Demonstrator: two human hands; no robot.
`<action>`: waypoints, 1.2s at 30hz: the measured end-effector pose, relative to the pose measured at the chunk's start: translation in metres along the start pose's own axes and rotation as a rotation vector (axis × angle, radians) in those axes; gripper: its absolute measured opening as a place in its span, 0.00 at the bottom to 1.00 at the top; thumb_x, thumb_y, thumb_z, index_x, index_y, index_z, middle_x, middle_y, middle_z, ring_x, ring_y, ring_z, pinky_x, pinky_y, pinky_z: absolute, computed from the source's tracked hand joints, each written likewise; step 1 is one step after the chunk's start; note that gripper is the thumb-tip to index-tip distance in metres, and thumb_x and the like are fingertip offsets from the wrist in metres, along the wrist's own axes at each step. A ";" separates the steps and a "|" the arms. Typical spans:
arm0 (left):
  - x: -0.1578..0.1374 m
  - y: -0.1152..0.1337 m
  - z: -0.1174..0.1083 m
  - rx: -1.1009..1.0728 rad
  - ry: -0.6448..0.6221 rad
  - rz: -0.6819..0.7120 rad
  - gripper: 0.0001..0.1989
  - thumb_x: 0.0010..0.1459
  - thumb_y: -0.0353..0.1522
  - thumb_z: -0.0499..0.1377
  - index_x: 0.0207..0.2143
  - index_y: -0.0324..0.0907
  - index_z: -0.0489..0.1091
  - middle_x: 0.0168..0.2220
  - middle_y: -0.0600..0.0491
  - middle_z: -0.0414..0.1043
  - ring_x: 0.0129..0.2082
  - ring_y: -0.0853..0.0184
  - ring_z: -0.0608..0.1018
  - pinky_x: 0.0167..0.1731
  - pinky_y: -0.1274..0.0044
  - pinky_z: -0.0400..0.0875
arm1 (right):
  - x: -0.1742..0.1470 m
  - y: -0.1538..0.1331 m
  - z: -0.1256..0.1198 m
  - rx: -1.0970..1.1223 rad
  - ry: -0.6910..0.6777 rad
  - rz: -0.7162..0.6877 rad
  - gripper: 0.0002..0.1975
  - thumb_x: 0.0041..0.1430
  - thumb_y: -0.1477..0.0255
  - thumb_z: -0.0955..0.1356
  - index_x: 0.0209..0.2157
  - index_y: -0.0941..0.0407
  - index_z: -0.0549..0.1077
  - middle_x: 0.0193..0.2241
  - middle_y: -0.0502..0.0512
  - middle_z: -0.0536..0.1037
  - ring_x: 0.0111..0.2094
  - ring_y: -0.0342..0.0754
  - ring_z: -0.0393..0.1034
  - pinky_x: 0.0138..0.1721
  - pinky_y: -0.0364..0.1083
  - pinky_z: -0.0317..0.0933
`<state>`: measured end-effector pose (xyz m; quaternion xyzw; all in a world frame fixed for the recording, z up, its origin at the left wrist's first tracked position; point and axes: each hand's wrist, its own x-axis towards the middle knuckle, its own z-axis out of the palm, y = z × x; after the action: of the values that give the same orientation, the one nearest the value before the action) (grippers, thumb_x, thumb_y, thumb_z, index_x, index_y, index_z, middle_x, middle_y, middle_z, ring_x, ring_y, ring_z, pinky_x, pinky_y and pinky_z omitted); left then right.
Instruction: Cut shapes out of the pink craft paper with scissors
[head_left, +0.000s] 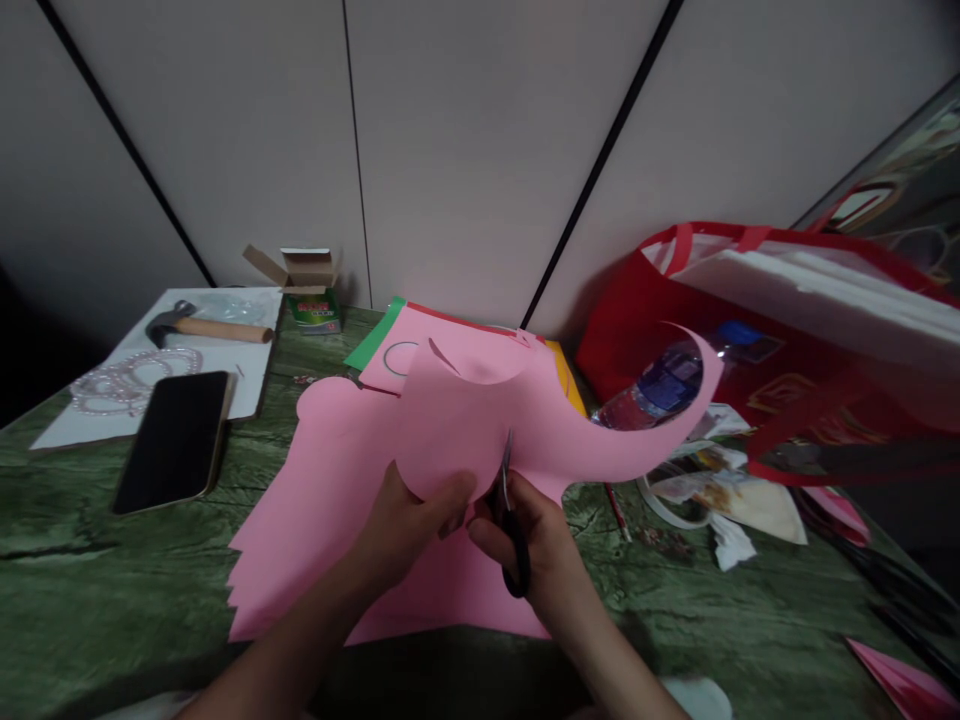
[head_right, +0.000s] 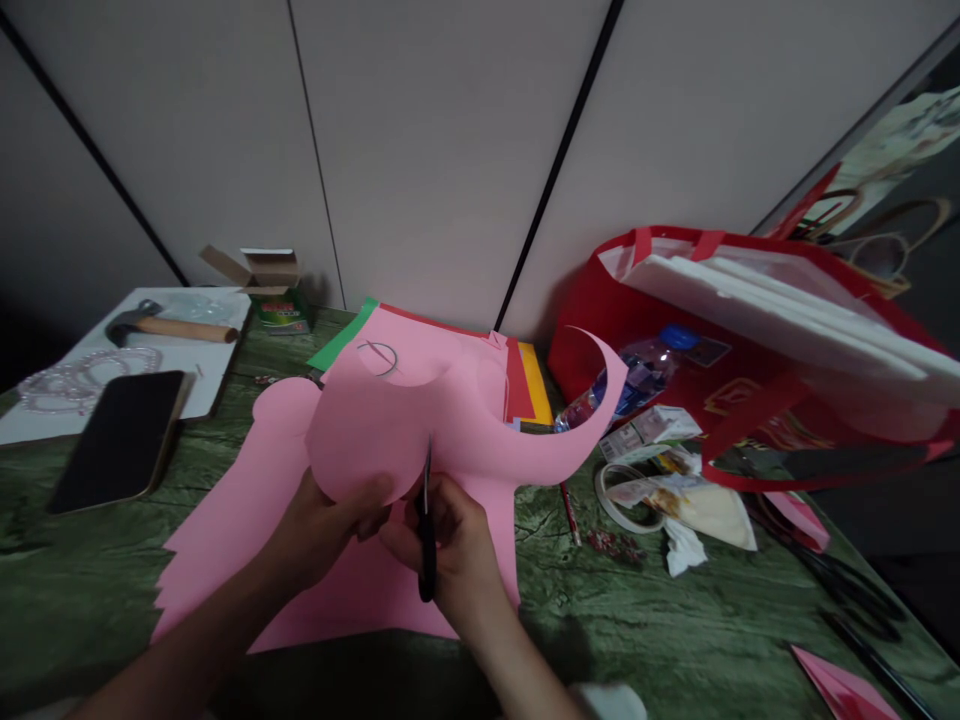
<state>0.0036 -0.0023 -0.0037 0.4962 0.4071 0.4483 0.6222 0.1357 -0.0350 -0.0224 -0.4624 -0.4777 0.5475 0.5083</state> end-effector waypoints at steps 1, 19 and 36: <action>0.000 -0.001 0.000 0.000 -0.005 -0.001 0.13 0.49 0.29 0.55 0.14 0.40 0.59 0.11 0.61 0.55 0.13 0.77 0.59 0.13 0.82 0.53 | 0.000 0.001 0.000 -0.002 0.003 -0.004 0.14 0.45 0.65 0.73 0.27 0.56 0.66 0.20 0.44 0.63 0.21 0.39 0.54 0.22 0.41 0.49; -0.001 -0.004 -0.001 -0.089 -0.043 -0.013 0.14 0.50 0.29 0.55 0.14 0.40 0.59 0.11 0.61 0.54 0.12 0.77 0.59 0.13 0.81 0.53 | 0.001 0.008 -0.001 -0.077 0.027 0.020 0.13 0.45 0.65 0.72 0.26 0.56 0.66 0.17 0.43 0.64 0.19 0.39 0.54 0.20 0.40 0.50; 0.001 -0.013 -0.005 -0.151 -0.062 -0.050 0.13 0.50 0.26 0.54 0.15 0.39 0.61 0.11 0.61 0.56 0.14 0.77 0.60 0.16 0.81 0.54 | 0.000 0.003 -0.001 -0.116 0.025 0.038 0.13 0.45 0.65 0.72 0.24 0.56 0.65 0.16 0.44 0.65 0.18 0.39 0.55 0.19 0.39 0.49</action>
<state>0.0016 -0.0015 -0.0177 0.4510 0.3649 0.4464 0.6813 0.1362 -0.0345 -0.0256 -0.5069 -0.4935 0.5224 0.4761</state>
